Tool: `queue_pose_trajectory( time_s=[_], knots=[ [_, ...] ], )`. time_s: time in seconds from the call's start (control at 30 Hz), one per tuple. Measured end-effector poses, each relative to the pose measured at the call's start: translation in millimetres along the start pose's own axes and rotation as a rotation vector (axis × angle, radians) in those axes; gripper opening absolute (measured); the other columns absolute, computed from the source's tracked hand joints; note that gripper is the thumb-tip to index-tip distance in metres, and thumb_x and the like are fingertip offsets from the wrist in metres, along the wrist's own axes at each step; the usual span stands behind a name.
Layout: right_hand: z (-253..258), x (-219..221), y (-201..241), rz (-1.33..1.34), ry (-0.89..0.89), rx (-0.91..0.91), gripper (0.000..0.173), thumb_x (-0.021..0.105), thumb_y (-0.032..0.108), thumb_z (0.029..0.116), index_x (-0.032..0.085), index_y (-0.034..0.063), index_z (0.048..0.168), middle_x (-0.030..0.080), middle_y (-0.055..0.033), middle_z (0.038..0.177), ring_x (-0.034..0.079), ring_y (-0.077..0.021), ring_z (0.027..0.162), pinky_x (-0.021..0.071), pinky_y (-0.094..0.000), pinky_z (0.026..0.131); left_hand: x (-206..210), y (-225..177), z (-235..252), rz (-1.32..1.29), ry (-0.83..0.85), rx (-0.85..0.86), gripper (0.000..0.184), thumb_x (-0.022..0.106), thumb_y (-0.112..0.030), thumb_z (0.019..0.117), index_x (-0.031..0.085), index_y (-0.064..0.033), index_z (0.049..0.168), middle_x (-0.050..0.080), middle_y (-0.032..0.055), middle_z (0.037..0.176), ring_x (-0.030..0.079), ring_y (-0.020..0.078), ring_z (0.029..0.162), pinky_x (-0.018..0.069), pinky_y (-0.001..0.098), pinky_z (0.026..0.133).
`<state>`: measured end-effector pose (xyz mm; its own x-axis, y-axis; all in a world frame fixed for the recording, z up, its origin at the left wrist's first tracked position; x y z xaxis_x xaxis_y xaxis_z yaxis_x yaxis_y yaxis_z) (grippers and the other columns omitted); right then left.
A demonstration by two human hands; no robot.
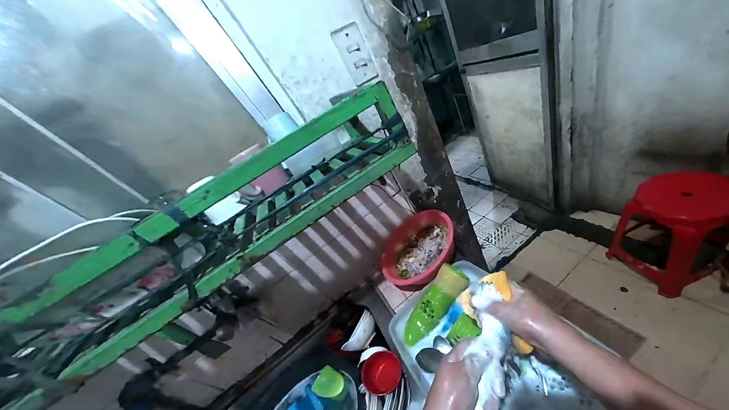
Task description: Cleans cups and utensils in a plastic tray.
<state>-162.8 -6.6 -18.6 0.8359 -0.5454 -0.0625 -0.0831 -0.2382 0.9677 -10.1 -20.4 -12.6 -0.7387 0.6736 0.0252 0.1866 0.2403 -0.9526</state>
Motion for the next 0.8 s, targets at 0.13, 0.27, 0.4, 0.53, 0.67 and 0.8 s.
queue_pose_trajectory(
  time_s=[0.13, 0.27, 0.4, 0.53, 0.67, 0.8],
  knots=[
    [14.1, -34.3, 17.1, 0.345, -0.158, -0.091, 0.040, 0.067, 0.016, 0.0983, 0.056, 0.0032, 0.134, 0.069, -0.0157, 0.105, 0.069, -0.0232, 0.089, 0.0590, -0.0428, 0.081, -0.6, 8.8, -0.9, 0.036, 0.034, 0.099, 0.032, 0.031, -0.017, 0.1118, 0.057, 0.0010, 0.103, 0.055, 0.0005, 0.060, 0.051, 0.0071, 0.046, 0.0464, 0.0214, 0.045],
    [-6.9, -0.8, 5.7, 0.358, -0.068, 0.013, 0.039, 0.065, 0.022, 0.0993, 0.055, 0.0059, 0.133, 0.068, -0.0141, 0.100, 0.068, -0.0225, 0.084, 0.0584, -0.0419, 0.073, -8.7, -0.1, 8.6, 0.162, -0.056, 0.139, 0.032, 0.032, -0.017, 0.1107, 0.057, 0.0023, 0.109, 0.054, 0.0008, 0.060, 0.050, 0.0080, 0.046, 0.0461, 0.0229, 0.046],
    [-20.5, 15.7, 12.6, -0.165, 0.087, -0.017, 0.047, 0.070, 0.027, 0.0980, 0.059, 0.0038, 0.137, 0.065, -0.0222, 0.124, 0.063, -0.0353, 0.115, 0.0469, -0.0575, 0.100, -18.5, -6.6, 17.5, 0.666, 0.078, 0.030, 0.037, 0.036, -0.022, 0.1122, 0.055, 0.0037, 0.131, 0.065, 0.0066, 0.085, 0.064, 0.0121, 0.071, 0.0566, 0.0303, 0.071],
    [-29.5, 36.4, 19.8, -0.538, 0.373, -0.143, 0.039, 0.071, 0.028, 0.0963, 0.065, 0.0043, 0.127, 0.067, -0.0192, 0.117, 0.065, -0.0328, 0.109, 0.0498, -0.0554, 0.097, -47.7, -45.0, 28.3, 0.486, -0.054, 0.200, 0.040, 0.048, -0.021, 0.1076, 0.053, -0.0029, 0.143, 0.064, 0.0153, 0.130, 0.064, 0.0211, 0.114, 0.0532, 0.0394, 0.098],
    [-53.0, 74.2, 13.1, -0.731, 0.625, -0.150, 0.043, 0.070, 0.024, 0.0972, 0.061, -0.0009, 0.131, 0.065, -0.0252, 0.122, 0.061, -0.0391, 0.115, 0.0459, -0.0584, 0.100, -62.9, -60.8, 29.4, 0.198, -0.119, 0.325, 0.028, 0.047, -0.019, 0.1079, 0.072, -0.0059, 0.113, 0.072, 0.0076, 0.111, 0.067, 0.0190, 0.101, 0.0558, 0.0393, 0.088],
    [-47.5, 66.6, -2.8, -0.666, 0.626, -0.080, 0.042, 0.071, 0.026, 0.0967, 0.062, 0.0031, 0.131, 0.066, -0.0204, 0.118, 0.063, -0.0331, 0.110, 0.0481, -0.0549, 0.097, -104.4, -75.3, 20.0, -0.020, -0.232, 0.398, 0.030, 0.040, -0.017, 0.1100, 0.063, -0.0009, 0.119, 0.071, 0.0113, 0.109, 0.070, 0.0208, 0.096, 0.0585, 0.0379, 0.084]
  ],
)
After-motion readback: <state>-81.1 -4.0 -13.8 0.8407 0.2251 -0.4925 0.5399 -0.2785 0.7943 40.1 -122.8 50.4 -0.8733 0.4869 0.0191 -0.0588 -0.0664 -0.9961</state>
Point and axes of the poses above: each hand's wrist, its own z-axis towards the middle knuckle, its own x-axis out of the palm, y = z × x, the point moved 10 cm from there along z, towards the middle knuckle
